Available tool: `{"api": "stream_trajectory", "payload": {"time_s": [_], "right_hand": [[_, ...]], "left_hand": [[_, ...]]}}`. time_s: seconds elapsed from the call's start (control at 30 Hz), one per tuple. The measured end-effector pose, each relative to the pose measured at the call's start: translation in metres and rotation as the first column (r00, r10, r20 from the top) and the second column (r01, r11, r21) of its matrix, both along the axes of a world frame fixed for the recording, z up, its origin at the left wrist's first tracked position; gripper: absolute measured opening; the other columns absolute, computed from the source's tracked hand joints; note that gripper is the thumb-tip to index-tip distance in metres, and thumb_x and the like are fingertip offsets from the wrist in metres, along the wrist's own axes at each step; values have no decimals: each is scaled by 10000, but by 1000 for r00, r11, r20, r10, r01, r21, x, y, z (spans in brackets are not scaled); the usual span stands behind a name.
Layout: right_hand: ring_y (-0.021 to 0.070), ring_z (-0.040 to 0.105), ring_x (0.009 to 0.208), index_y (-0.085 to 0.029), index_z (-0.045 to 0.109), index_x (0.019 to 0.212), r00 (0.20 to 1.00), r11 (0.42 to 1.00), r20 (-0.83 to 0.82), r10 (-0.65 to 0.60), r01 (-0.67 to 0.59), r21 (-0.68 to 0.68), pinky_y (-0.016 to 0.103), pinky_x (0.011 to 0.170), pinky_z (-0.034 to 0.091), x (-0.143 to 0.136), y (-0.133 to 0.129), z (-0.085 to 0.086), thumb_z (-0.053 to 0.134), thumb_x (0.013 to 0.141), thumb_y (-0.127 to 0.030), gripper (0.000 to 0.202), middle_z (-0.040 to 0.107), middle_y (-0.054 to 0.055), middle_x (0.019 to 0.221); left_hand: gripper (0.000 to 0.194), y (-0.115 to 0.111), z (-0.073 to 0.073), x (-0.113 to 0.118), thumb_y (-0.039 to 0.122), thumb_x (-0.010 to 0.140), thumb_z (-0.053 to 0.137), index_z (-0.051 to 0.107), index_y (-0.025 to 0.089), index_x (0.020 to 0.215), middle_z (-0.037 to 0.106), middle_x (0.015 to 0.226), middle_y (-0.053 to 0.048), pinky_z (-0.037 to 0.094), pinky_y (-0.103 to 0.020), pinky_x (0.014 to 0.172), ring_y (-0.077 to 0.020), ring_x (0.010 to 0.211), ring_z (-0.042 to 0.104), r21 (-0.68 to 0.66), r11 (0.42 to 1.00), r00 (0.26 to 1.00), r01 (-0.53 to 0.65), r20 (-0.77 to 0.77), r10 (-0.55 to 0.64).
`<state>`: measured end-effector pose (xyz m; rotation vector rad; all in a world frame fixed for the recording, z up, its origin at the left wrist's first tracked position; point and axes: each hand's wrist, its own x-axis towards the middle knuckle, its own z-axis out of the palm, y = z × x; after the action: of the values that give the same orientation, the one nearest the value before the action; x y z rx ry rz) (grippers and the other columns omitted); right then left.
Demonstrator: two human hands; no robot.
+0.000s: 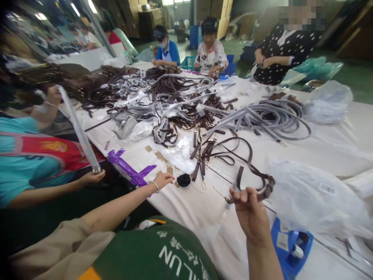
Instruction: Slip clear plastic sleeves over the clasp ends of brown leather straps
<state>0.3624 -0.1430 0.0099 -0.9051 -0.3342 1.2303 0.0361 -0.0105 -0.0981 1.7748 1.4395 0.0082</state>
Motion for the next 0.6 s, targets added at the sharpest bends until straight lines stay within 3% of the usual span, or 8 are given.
{"api": "stream_trajectory", "payload": {"time_s": [0.03,0.1,0.17,0.3,0.4,0.5,0.6], "right_hand": [[73,522,504,-311,646,951,1000,1000,-17,6,-6,-18,233,632,508,-9,-3,14,648,790,-402,185,429,-87,500],[40,291,323,-299,620,1045,999,996,-38,37,-40,-79,159,374,358,-33,-8,32,527,863,-462,261,310,-103,457],[29,150,302,-264,604,1089,999,987,-36,39,-44,-157,155,291,188,-62,-11,32,481,882,-478,322,290,-106,473],[19,143,331,-210,608,1037,1000,935,10,-16,18,-355,164,294,134,-114,-11,0,567,814,-513,379,298,-104,513],[16,179,336,-216,576,1065,998,880,51,-46,64,-470,162,302,144,-133,-11,-21,616,781,-497,402,298,-109,534],[18,196,326,-221,563,1068,992,849,92,-84,119,-514,171,300,146,-133,-15,-30,623,764,-507,421,310,-109,526],[23,206,301,-218,574,1039,993,821,79,-84,114,-559,180,290,142,-128,-19,-41,653,709,-547,472,333,-108,499]], "left_hand": [[297,10,-2,-1,223,843,440,644,121,1032,682,926,-79,449,-273,809,-173,884,615,23,1000,1000,15,-22,-15],[259,24,-9,4,241,826,491,662,136,989,671,898,-87,435,-314,825,-203,885,597,58,995,995,83,-56,-80],[213,30,-18,17,263,796,560,677,140,926,654,912,-107,404,-362,872,-243,951,560,90,978,981,189,-70,-183],[109,33,-34,48,180,752,608,670,104,800,611,1008,-184,314,-451,956,-323,1126,432,132,921,930,366,-68,-360],[100,38,-40,56,107,748,572,657,102,696,631,955,-184,325,-434,946,-309,1102,455,106,911,917,398,-27,-397],[45,59,-40,47,145,712,625,669,133,714,662,882,-118,381,-362,899,-261,1006,531,56,939,939,341,36,-343],[212,107,-37,39,283,795,584,656,155,948,674,875,-68,442,-283,773,-184,833,602,-1,985,982,174,79,-173]]}}
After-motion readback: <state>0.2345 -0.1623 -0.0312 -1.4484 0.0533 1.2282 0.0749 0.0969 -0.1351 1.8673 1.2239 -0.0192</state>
